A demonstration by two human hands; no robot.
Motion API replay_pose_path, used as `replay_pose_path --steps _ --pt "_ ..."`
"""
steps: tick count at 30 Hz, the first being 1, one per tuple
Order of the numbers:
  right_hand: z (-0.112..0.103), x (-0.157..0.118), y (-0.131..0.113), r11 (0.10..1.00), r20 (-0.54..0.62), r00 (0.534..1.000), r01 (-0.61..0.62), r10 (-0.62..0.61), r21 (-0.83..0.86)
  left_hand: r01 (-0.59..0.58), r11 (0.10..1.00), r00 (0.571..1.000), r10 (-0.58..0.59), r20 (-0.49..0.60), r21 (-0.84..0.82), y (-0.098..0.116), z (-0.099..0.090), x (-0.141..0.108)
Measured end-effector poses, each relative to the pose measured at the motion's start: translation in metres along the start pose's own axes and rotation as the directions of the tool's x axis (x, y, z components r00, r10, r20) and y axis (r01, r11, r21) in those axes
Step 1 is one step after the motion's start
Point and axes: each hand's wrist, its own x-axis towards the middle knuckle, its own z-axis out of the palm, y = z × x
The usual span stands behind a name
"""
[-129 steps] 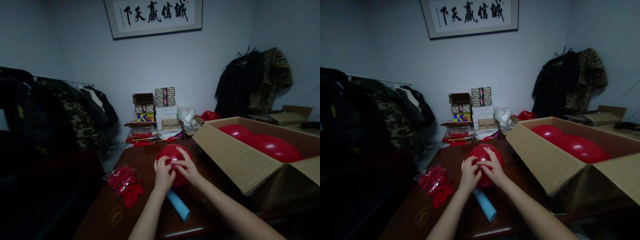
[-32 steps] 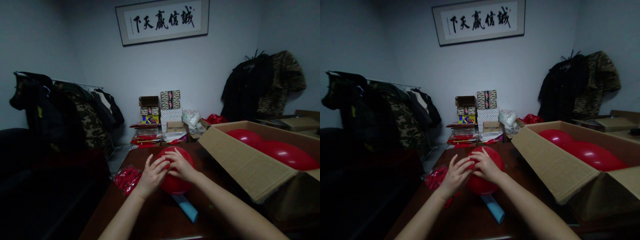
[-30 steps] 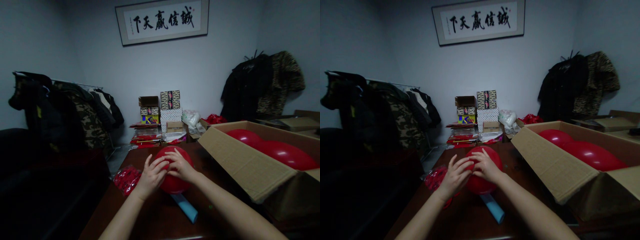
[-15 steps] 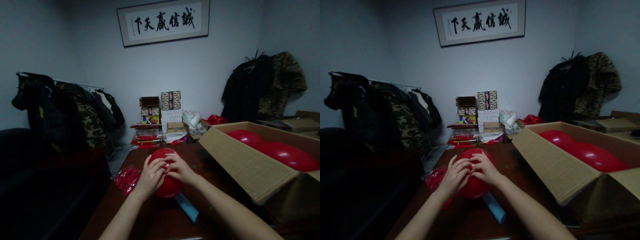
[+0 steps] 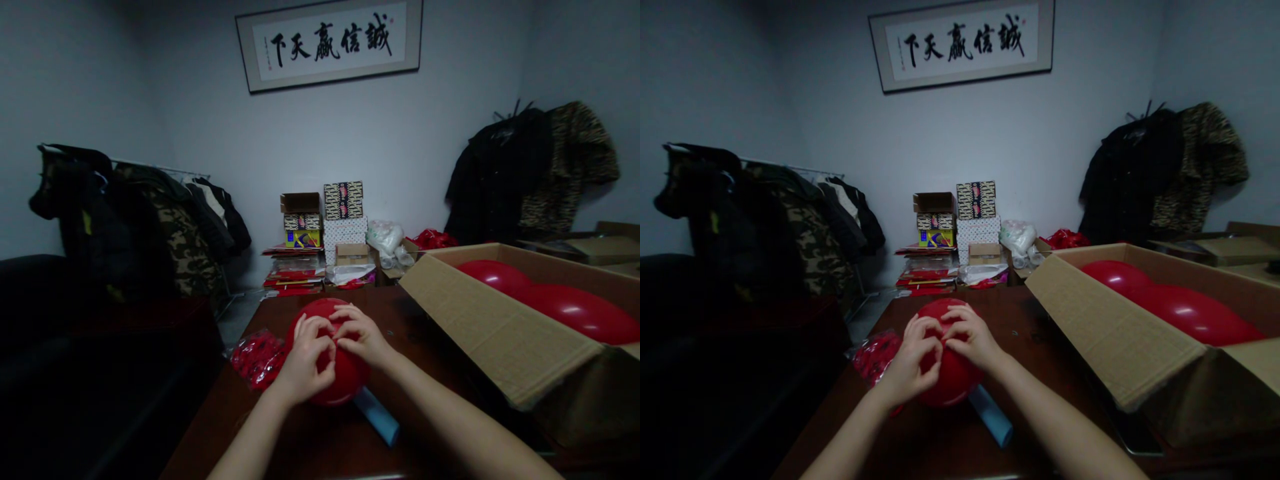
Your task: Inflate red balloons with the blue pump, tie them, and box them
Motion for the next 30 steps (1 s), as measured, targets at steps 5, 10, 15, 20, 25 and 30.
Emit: replay_pose_path --steps 5,10,15,20,25,30 --pt "-0.005 0.004 -0.003 1.000 -0.045 0.999 -0.016 0.016 0.010 0.023 0.996 0.983 -0.007 -0.182 0.087 -0.001 0.002 -0.002" --pt "-0.008 0.003 -0.007 1.000 -0.054 0.998 -0.023 0.022 -0.015 0.153 0.987 0.953 -0.132 -0.274 0.056 -0.008 0.000 0.001" --pt "-0.008 0.000 -0.009 0.998 -0.048 0.999 0.010 -0.014 -0.068 0.149 0.989 0.965 -0.142 -0.219 0.017 -0.005 0.002 0.005" --pt "-0.010 -0.002 -0.012 0.981 -0.050 0.992 0.108 -0.117 -0.160 0.173 0.976 0.961 -0.197 -0.192 -0.134 -0.007 0.006 0.007" --pt "-0.011 -0.001 -0.015 0.972 -0.050 0.986 0.147 -0.159 -0.185 0.221 0.934 0.948 -0.274 -0.164 -0.281 -0.011 0.010 0.008" --pt "-0.013 0.000 -0.018 0.974 -0.062 0.986 0.142 -0.155 -0.175 0.248 0.916 0.934 -0.313 -0.172 -0.316 -0.016 0.020 0.004"
